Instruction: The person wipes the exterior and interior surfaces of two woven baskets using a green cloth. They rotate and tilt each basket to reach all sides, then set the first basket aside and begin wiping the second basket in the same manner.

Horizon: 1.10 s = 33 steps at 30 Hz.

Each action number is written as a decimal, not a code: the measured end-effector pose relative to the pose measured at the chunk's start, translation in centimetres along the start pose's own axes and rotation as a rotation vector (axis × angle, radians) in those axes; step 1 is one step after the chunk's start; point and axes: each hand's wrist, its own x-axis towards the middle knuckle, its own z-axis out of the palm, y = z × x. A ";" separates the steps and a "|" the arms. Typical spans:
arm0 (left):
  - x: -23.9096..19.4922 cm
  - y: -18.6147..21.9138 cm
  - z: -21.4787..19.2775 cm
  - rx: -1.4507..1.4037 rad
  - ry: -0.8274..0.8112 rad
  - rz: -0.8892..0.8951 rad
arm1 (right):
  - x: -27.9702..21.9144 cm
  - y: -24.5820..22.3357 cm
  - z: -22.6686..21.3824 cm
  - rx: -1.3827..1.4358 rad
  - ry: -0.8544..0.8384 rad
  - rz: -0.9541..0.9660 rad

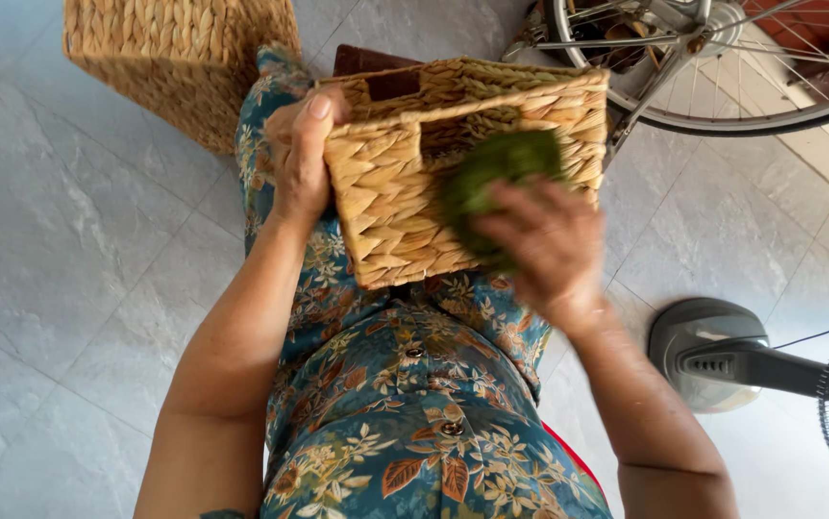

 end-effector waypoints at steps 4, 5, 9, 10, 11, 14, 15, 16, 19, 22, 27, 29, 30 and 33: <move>0.0 -0.2 0.3 -0.100 -0.009 0.000 | -1.3 2.6 -1.1 -0.045 0.176 0.305; -0.1 -0.1 0.2 -0.123 -0.015 0.021 | -1.2 2.6 -0.9 -0.037 0.222 0.369; 0.0 0.5 0.1 -0.102 -0.010 -0.028 | 1.0 -1.3 1.4 -0.017 0.246 0.348; 0.0 0.6 0.0 -0.095 -0.011 -0.031 | 2.0 -2.7 1.9 0.014 0.240 0.328; -0.2 0.6 -0.2 -0.086 -0.015 -0.040 | 2.8 -4.0 2.1 0.077 0.175 0.285; -0.3 0.3 -0.5 -0.012 0.031 -0.059 | 5.6 -7.4 3.1 0.155 0.119 0.159; -0.1 0.1 -0.5 -0.055 0.033 -0.067 | 6.6 -8.0 3.1 0.156 0.113 0.149; 0.2 0.0 -0.5 -0.097 0.036 -0.075 | 7.4 -8.4 3.1 0.158 0.107 0.138; 0.3 -0.4 -0.3 -0.283 0.012 -0.096 | 8.7 -9.4 3.2 0.197 0.062 0.027; 0.1 -0.3 -0.1 -0.438 0.030 -0.210 | 8.9 -9.5 3.2 0.191 0.022 -0.072; -0.2 0.1 -0.4 -0.208 -0.013 -0.106 | 6.9 -5.5 1.6 0.070 -0.015 -0.101; -0.1 0.2 -0.6 -0.144 -0.024 -0.101 | 5.5 -2.3 0.3 0.011 -0.013 -0.004; 0.2 0.1 -0.2 -0.112 -0.028 -0.067 | 4.7 -1.1 -0.2 -0.033 -0.001 0.064; 0.3 -0.1 0.4 -0.043 -0.039 -0.002 | 2.4 0.6 -0.9 0.005 0.053 0.077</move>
